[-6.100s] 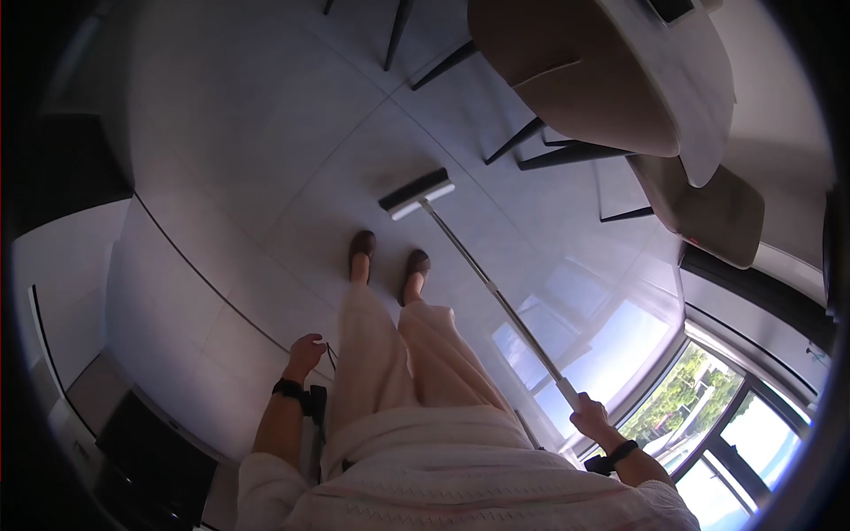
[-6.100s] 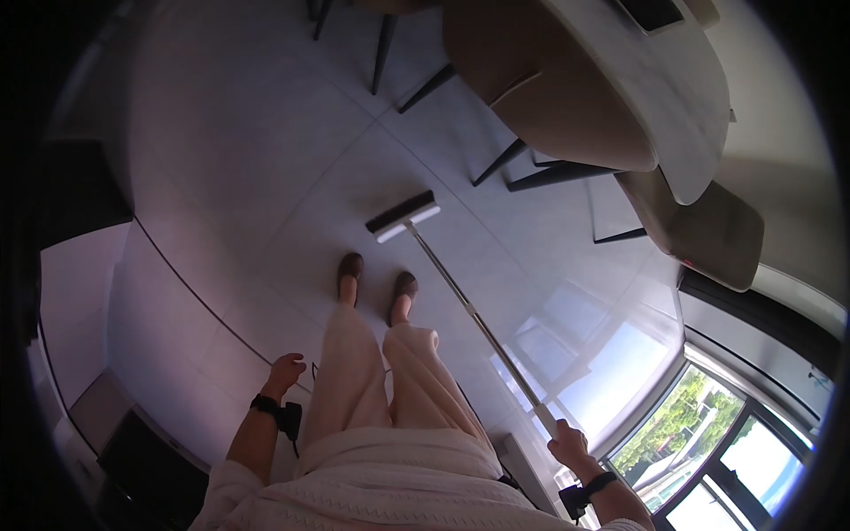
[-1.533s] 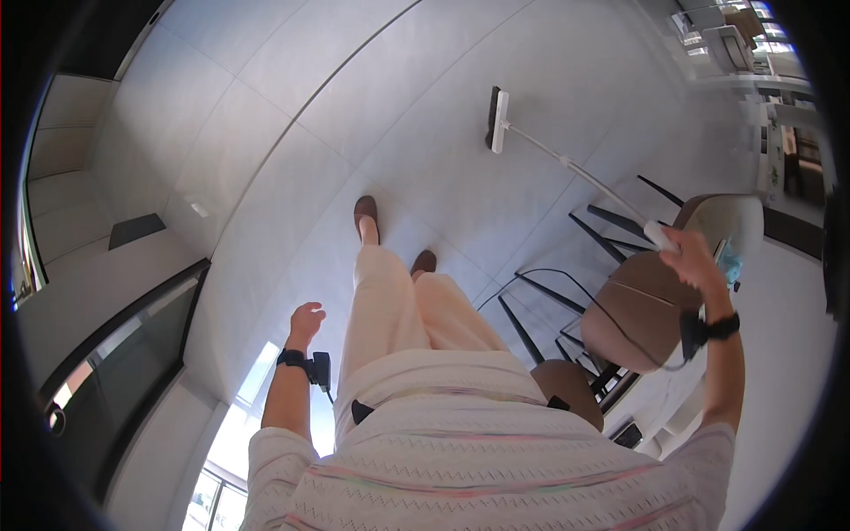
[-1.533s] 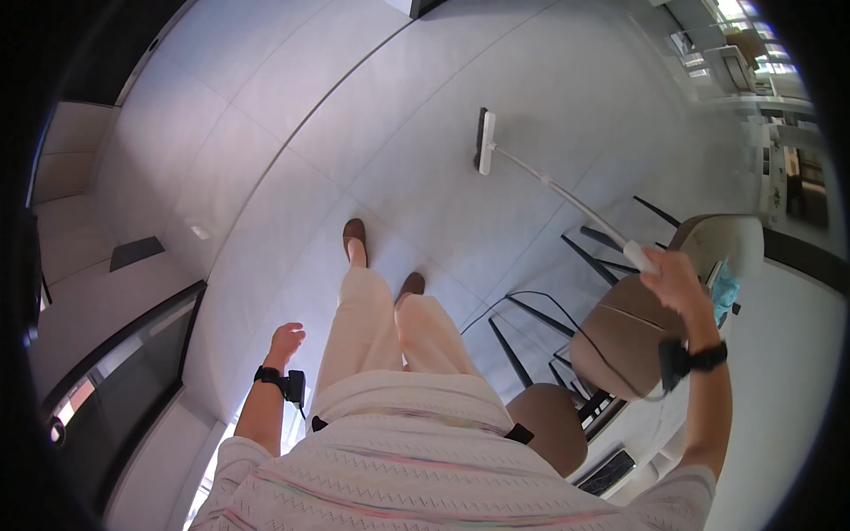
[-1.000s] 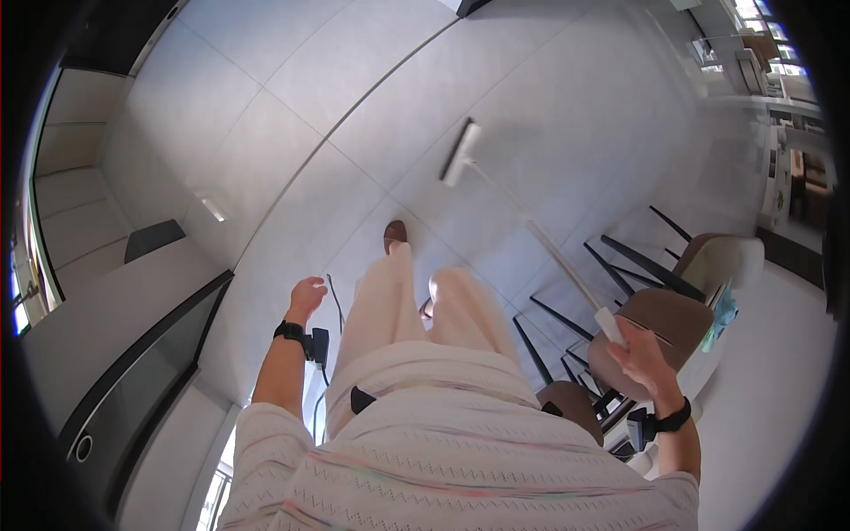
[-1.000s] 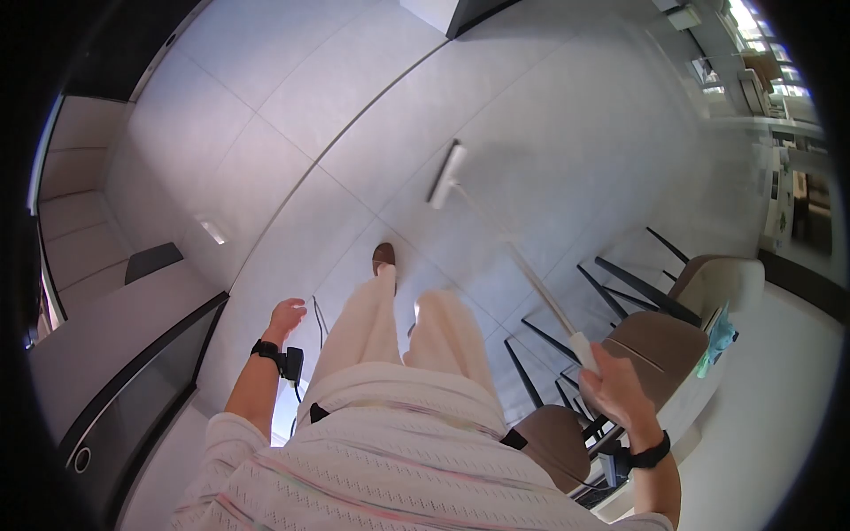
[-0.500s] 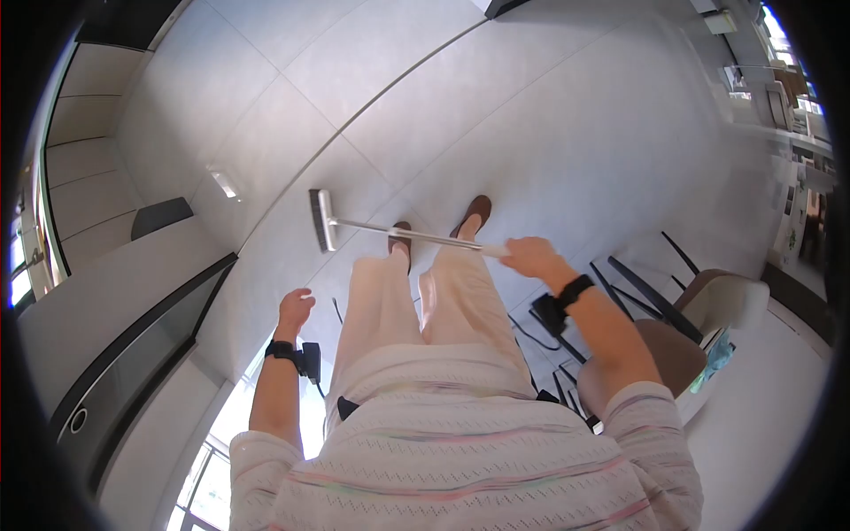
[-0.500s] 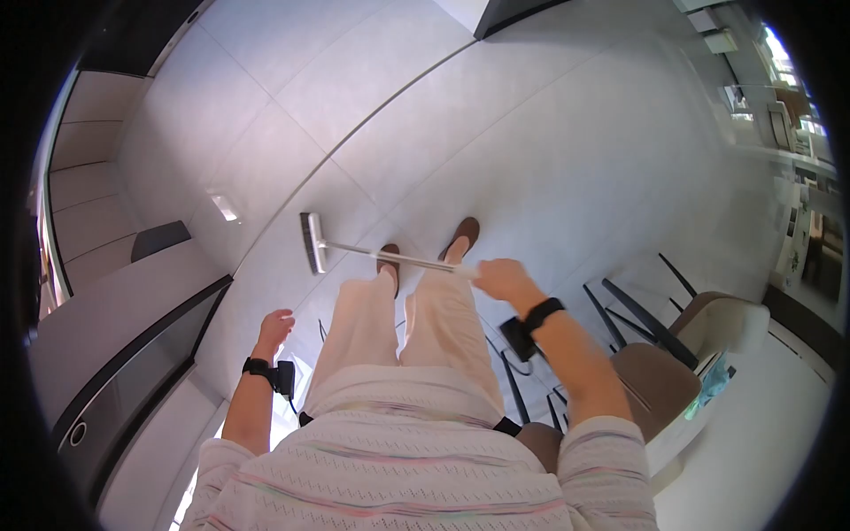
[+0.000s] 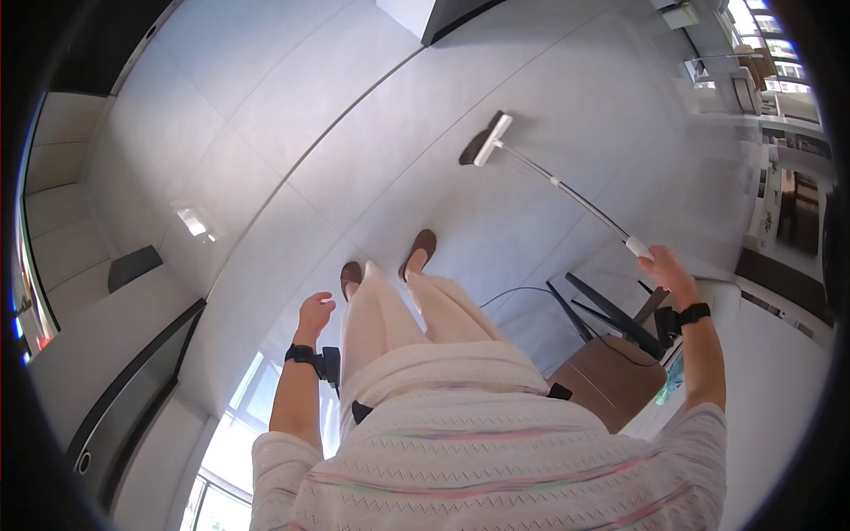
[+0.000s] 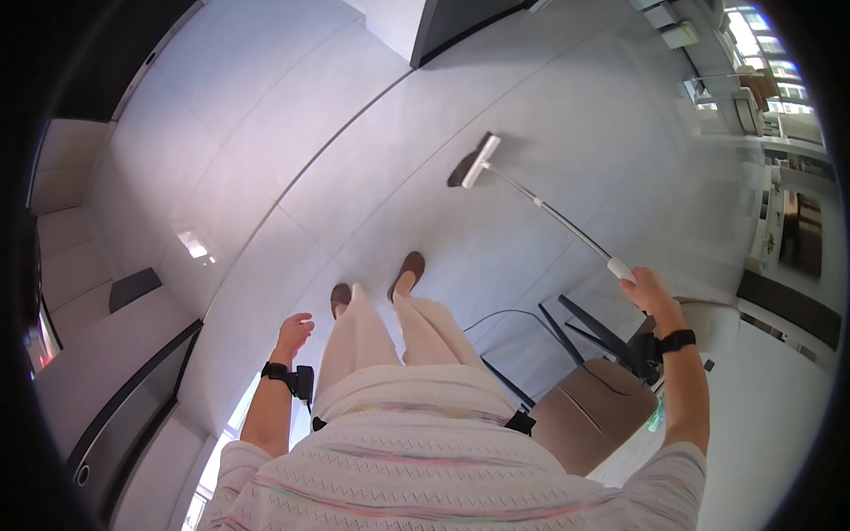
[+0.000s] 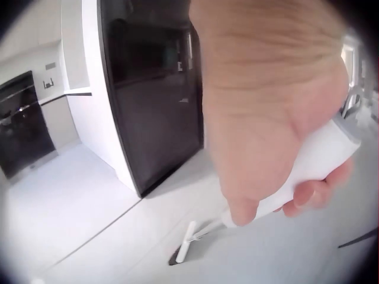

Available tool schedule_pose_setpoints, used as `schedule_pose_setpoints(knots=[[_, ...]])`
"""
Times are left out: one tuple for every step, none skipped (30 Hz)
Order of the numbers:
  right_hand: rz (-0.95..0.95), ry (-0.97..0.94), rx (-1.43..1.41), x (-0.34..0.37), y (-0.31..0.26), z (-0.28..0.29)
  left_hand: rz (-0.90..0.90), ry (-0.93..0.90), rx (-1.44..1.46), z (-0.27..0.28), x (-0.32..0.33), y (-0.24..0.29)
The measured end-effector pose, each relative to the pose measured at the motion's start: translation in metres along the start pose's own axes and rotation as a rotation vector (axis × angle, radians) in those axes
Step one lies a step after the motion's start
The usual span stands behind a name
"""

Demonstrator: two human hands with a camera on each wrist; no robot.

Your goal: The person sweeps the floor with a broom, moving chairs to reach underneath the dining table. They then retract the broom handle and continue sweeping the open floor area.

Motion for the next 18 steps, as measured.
schedule_pose_setpoints(knots=[[-0.095,-0.061,-0.058,0.007,-0.010,0.017,-0.007,0.002,-0.003,0.000,-0.004,0.007],[-0.100,-0.061,-0.072,0.004,0.004,0.012,-0.010,0.011,-0.031,-0.004,-0.008,0.005],[0.019,0.003,-0.083,0.004,0.014,0.012,-0.011,0.018,-0.056,-0.003,-0.013,0.005],[0.136,0.067,-0.092,0.004,0.018,0.013,-0.017,0.018,-0.064,-0.001,-0.018,0.008],[0.127,0.063,-0.099,0.006,0.016,0.006,-0.004,0.018,-0.086,0.003,-0.022,0.007],[0.195,0.080,-0.115,0.007,0.005,-0.004,0.008,0.019,-0.106,0.006,-0.028,0.009],[0.264,0.098,-0.129,0.004,-0.011,-0.015,0.001,0.017,-0.112,0.008,-0.036,0.009],[0.275,0.101,-0.198,-0.002,-0.033,-0.025,-0.014,0.020,-0.132,0.010,-0.045,0.010],[0.285,0.105,-0.271,-0.010,-0.053,-0.040,-0.030,0.026,-0.153,0.010,-0.048,0.016],[0.294,0.095,-0.253,-0.026,-0.078,-0.055,-0.036,0.028,-0.162,0.015,-0.051,0.030],[0.302,0.084,-0.237,-0.044,-0.101,-0.068,-0.029,0.009,-0.151,0.021,-0.052,0.047],[0.320,0.071,-0.237,-0.060,-0.123,-0.075,-0.020,-0.012,-0.142,0.029,-0.055,0.065],[0.336,0.057,-0.239,-0.074,-0.139,-0.078,-0.025,-0.012,-0.158,0.037,-0.063,0.080],[0.324,0.050,-0.254,-0.087,-0.143,-0.079,-0.067,-0.007,-0.169,0.045,-0.072,0.098],[0.290,0.002,-0.257,-0.097,-0.138,-0.081,-0.113,-0.008,-0.187,0.054,-0.081,0.113],[0.253,-0.040,-0.256,-0.106,-0.132,-0.082,-0.127,-0.019,-0.207,0.065,-0.098,0.121],[0.240,-0.038,-0.227,-0.112,-0.114,-0.084,-0.121,-0.026,-0.248,0.072,-0.119,0.127],[0.228,-0.041,-0.190,-0.114,-0.090,-0.086,-0.109,-0.036,-0.284,0.077,-0.136,0.134]])
Point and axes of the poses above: each hand's wrist, its own x-axis away from the middle knuckle, its own z-axis out of the back of the hand, y = z × x, the point moved 3 cm from there along -x, towards the middle knuckle, and after that the axes turned 13 degrees about y, right-handed, at the moved point
